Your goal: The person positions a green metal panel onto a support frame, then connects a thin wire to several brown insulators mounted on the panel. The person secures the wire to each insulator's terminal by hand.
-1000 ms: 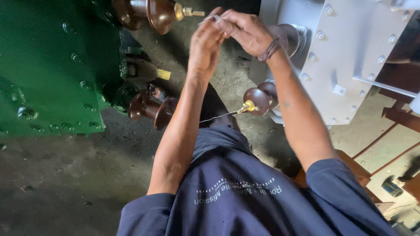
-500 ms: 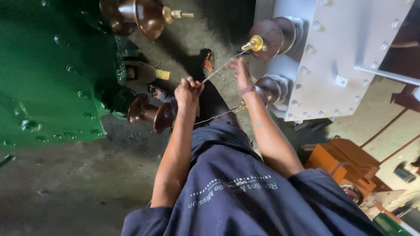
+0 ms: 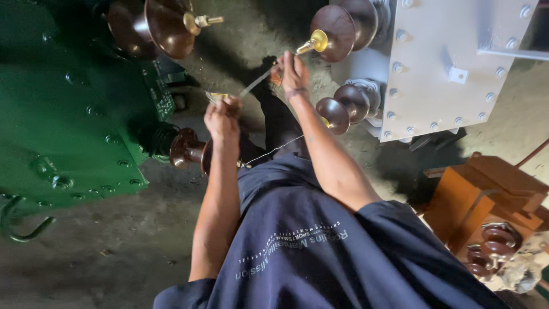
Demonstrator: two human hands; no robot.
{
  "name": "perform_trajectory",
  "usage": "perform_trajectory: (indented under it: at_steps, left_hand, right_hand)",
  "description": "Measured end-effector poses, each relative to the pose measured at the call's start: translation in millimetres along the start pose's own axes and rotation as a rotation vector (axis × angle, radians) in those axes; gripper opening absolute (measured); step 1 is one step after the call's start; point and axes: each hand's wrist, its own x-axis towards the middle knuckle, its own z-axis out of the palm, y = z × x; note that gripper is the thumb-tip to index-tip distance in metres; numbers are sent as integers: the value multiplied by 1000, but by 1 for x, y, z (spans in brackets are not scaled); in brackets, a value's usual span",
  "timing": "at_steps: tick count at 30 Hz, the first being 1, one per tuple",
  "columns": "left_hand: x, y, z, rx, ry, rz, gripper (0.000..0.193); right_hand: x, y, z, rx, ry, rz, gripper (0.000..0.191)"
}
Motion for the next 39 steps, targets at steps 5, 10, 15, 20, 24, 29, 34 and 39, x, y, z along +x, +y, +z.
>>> perform_trajectory:
  at_steps: [5,10,15,20,24,29,34,39]
  left_hand:
    - [27,40,19,70,24,134,16]
    - [16,46,14,148,-47,158,15]
    - [-20,3,-15,246,-98,37,19]
    - [-50,-36,-24,74,-4,-312,12]
    - [-60,-26,-15,569,198,-335,23]
    - [-41,1,54,1408,-77,821,32]
    - [5,-33,142,1439,-521,848,37]
    - [30,-55,175,1592,-613,795,17]
  right_hand:
    - [13,4,22,194,169,-33,43]
    - [-5,9,-10,156,108,26,41]
    - [-13,8,-54,15,127,80,51]
    - [-9,27,-41,277,-48,276,51]
    - [-17,49,-28,262,57,319,49]
    - [-20,60,-46,150,271,357,47]
    - [-27,70,-62,254,372,320,45]
    - [-27,75,-76,170,359,-27,48]
